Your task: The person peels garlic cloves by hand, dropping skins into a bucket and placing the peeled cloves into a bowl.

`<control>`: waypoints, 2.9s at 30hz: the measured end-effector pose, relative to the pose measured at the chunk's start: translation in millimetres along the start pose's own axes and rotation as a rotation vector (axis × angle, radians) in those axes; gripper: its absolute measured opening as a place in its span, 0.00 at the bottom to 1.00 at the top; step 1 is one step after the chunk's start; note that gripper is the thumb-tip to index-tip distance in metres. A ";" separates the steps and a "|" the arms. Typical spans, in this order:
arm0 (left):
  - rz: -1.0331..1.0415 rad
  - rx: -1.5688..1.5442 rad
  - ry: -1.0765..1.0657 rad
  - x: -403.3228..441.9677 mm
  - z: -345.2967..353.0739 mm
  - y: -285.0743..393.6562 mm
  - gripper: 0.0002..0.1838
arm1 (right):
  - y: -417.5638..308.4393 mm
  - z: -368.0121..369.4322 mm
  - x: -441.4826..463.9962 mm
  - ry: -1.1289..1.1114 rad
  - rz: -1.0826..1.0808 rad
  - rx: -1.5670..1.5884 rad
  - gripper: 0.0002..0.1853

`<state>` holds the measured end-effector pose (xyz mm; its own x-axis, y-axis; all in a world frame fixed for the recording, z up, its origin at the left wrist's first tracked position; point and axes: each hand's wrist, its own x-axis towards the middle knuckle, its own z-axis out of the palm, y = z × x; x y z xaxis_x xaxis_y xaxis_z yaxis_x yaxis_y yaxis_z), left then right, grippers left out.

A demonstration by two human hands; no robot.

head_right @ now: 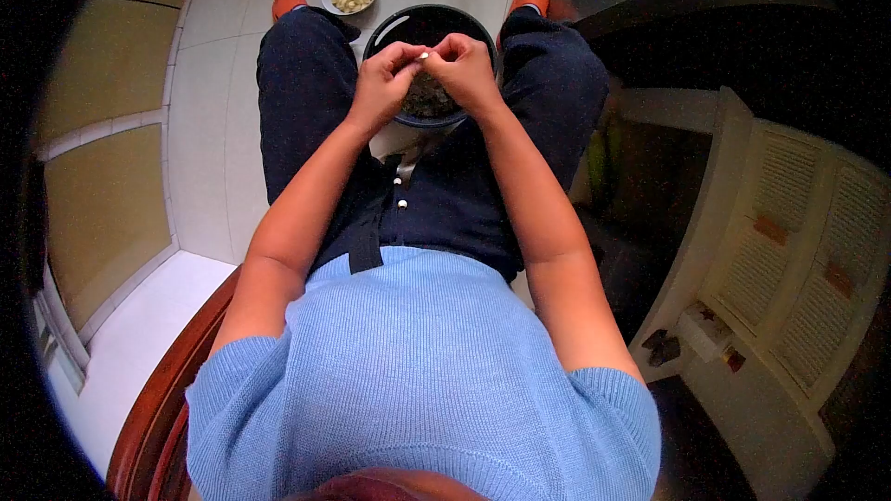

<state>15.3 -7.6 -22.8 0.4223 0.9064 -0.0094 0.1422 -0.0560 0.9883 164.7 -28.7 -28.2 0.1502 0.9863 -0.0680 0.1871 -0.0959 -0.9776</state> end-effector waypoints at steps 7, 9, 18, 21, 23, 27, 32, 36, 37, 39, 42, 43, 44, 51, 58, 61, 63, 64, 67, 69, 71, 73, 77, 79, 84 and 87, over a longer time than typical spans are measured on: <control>-0.204 -0.550 0.029 7.2 -1.5 5.6 0.13 | -13.1 3.8 0.7 0.016 0.147 0.351 0.07; -0.257 -0.598 0.011 8.5 -2.7 3.7 0.13 | -16.5 3.5 1.6 0.077 0.130 0.402 0.08; -0.284 -0.511 -0.061 6.3 -1.5 5.2 0.20 | -7.6 2.1 -0.5 -0.005 -0.020 0.034 0.08; -0.249 -0.450 -0.063 6.2 -2.7 -1.8 0.21 | -9.6 0.3 0.6 -0.042 0.037 0.078 0.08; -0.248 -0.411 -0.069 6.8 -4.3 -3.9 0.21 | -12.4 2.2 1.0 -0.031 0.018 0.108 0.08; -0.158 -0.220 -0.105 9.7 -7.9 -10.4 0.21 | -7.2 4.0 1.1 -0.025 0.001 0.136 0.09; -0.057 0.047 -0.148 8.0 -11.3 -3.0 0.22 | 5.1 2.8 2.7 -0.014 -0.119 -0.044 0.10; 0.160 0.238 -0.032 6.7 -8.7 -3.1 0.21 | 7.1 2.2 3.8 -0.028 -0.121 -0.102 0.11; 0.193 0.250 -0.034 6.2 -8.5 -3.1 0.21 | 7.3 2.3 3.6 -0.027 -0.121 -0.102 0.11; 0.222 0.262 -0.052 4.3 -7.5 -5.3 0.20 | 5.0 3.1 3.0 -0.040 -0.128 -0.137 0.11; 0.259 0.307 -0.091 2.1 -5.8 -6.0 0.19 | -3.3 1.2 -1.3 -0.066 -0.093 -0.172 0.10; 0.268 0.340 -0.113 1.2 -5.7 -5.2 0.19 | -1.7 1.0 -1.0 -0.066 -0.093 -0.171 0.10; 0.268 0.340 -0.113 0.7 -6.4 -4.1 0.19 | 0.9 0.6 -0.6 -0.094 -0.107 -0.188 0.08; 0.278 0.325 -0.220 -0.6 -7.8 -0.7 0.20 | -9.8 -1.4 -7.3 -0.175 -0.039 -0.229 0.04; 0.217 0.255 -0.153 2.4 -12.9 3.2 0.21 | -9.4 -1.8 -9.9 -0.161 0.198 0.283 0.06; 0.210 0.336 -0.079 5.4 -13.1 3.5 0.22 | -12.1 5.5 -8.0 -0.123 0.223 0.474 0.07; 0.257 0.372 -0.017 6.5 -10.7 -1.2 0.23 | -12.5 6.8 -6.0 -0.015 0.251 0.405 0.08; 0.237 0.374 -0.004 6.3 -10.4 -1.2 0.23 | -11.2 6.7 -4.8 -0.015 0.252 0.405 0.08; 0.228 0.378 0.023 6.3 -8.9 -1.8 0.25 | -5.2 4.6 -3.1 0.061 0.179 0.315 0.07; 0.240 0.378 0.039 6.4 -8.5 -2.4 0.26 | -5.7 4.9 -3.6 0.062 0.158 0.260 0.06; 0.254 0.497 -0.008 6.0 -9.4 -3.1 0.21 | -11.4 8.2 -5.2 0.110 -0.145 0.063 0.07; 0.156 0.477 -0.051 3.5 -6.6 -9.3 0.16 | -25.1 6.5 -4.1 0.081 -0.598 -0.258 0.13; 0.195 0.570 -0.191 -3.2 0.1 -33.5 0.07 | -22.4 17.3 -8.8 -0.071 -0.613 -0.253 0.14; 0.388 0.550 -0.041 -3.5 5.7 -29.6 0.07 | -9.2 16.5 -3.3 -0.171 -0.593 -0.285 0.13; 0.311 0.855 -0.182 -2.5 2.9 -3.4 0.12 | 12.8 9.5 12.0 0.258 0.025 0.071 0.09; 0.390 0.678 -0.075 0.3 5.5 -2.4 0.14 | 15.5 -4.7 12.9 0.227 0.168 -0.347 0.13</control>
<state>20.0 -9.5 -26.0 0.6099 0.7396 0.2848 0.4765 -0.6293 0.6139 174.1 -18.2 -43.3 0.4081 0.9025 -0.1374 0.4506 -0.3300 -0.8295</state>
